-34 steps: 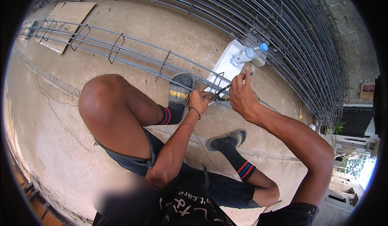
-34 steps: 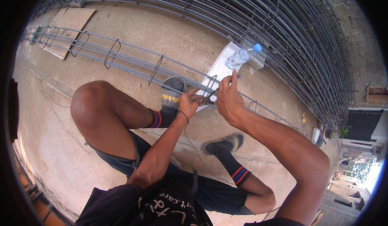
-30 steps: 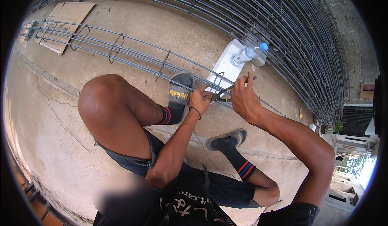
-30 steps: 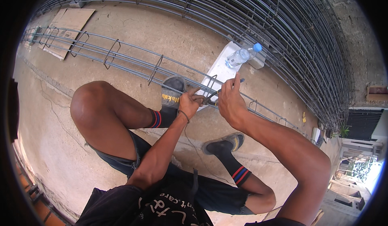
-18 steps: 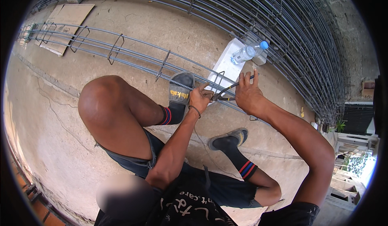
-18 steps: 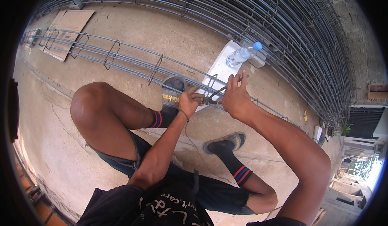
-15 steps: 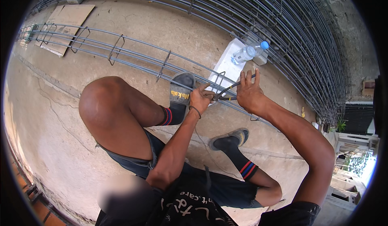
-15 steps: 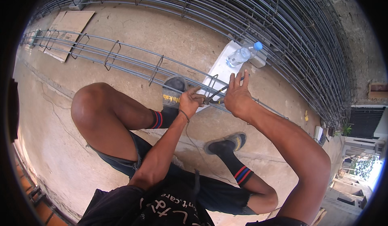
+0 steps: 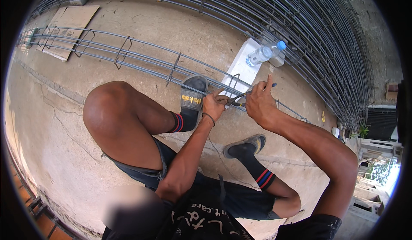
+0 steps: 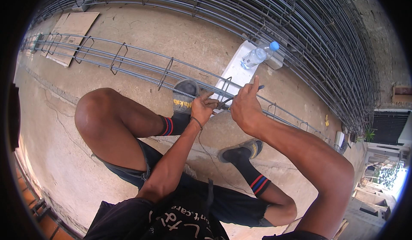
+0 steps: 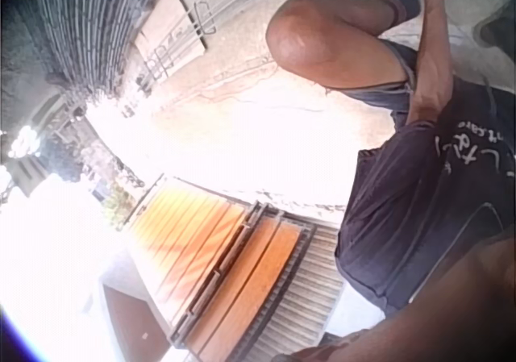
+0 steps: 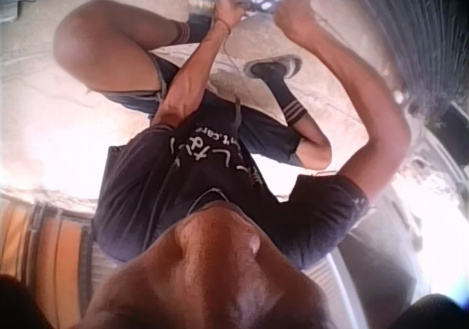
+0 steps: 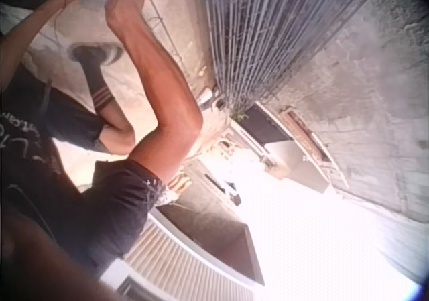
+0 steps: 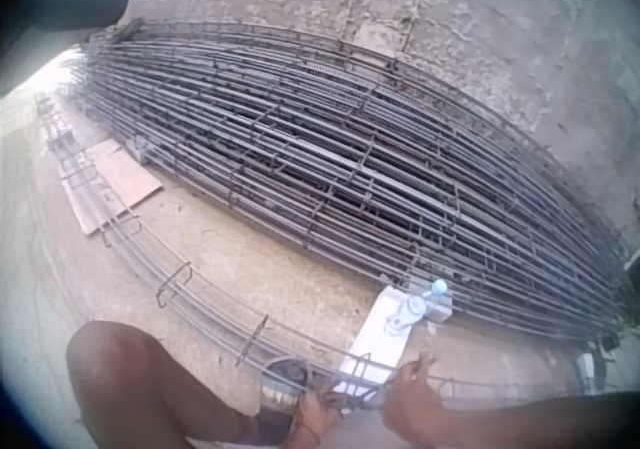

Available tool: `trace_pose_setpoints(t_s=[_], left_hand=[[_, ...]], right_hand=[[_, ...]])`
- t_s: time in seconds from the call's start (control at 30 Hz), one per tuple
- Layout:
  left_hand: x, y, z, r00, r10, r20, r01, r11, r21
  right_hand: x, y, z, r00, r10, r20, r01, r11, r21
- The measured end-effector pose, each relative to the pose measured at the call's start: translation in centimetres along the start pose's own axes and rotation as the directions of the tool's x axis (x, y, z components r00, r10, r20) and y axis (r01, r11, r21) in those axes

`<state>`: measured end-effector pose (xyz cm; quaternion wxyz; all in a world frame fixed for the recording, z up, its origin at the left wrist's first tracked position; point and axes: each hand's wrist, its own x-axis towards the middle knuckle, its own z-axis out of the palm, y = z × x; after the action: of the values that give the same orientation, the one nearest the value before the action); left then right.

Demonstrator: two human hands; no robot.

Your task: The person secures a rebar structure by wrapping tie wire around the metal rods and twisting it tight using pliers, then positions another tie wire around the bars.

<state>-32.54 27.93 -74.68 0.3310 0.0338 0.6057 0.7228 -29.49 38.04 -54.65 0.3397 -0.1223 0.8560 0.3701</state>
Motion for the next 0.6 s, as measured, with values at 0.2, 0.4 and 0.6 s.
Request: trace_pose_setpoints(t_s=[0.2,0.4,0.6], left_hand=[[-0.3,0.0,0.1,0.999,0.015,-0.033,-0.016,0.999,-0.04],[-1.5,0.2,1.0,0.988,0.014,-0.152,-0.015,1.0,-0.009],[-3.7,1.6,3.6,0.665,-0.743,-0.079,0.45,0.483,-0.751]], right_hand=[[1.1,-0.2,1.4,0.979,0.061,-0.193,-0.057,0.998,0.025],[1.4,0.0,1.4,0.986,0.085,-0.142,-0.074,0.994,0.077],[1.0,1.9,3.2,1.0,0.014,-0.021,-0.006,0.935,0.354]])
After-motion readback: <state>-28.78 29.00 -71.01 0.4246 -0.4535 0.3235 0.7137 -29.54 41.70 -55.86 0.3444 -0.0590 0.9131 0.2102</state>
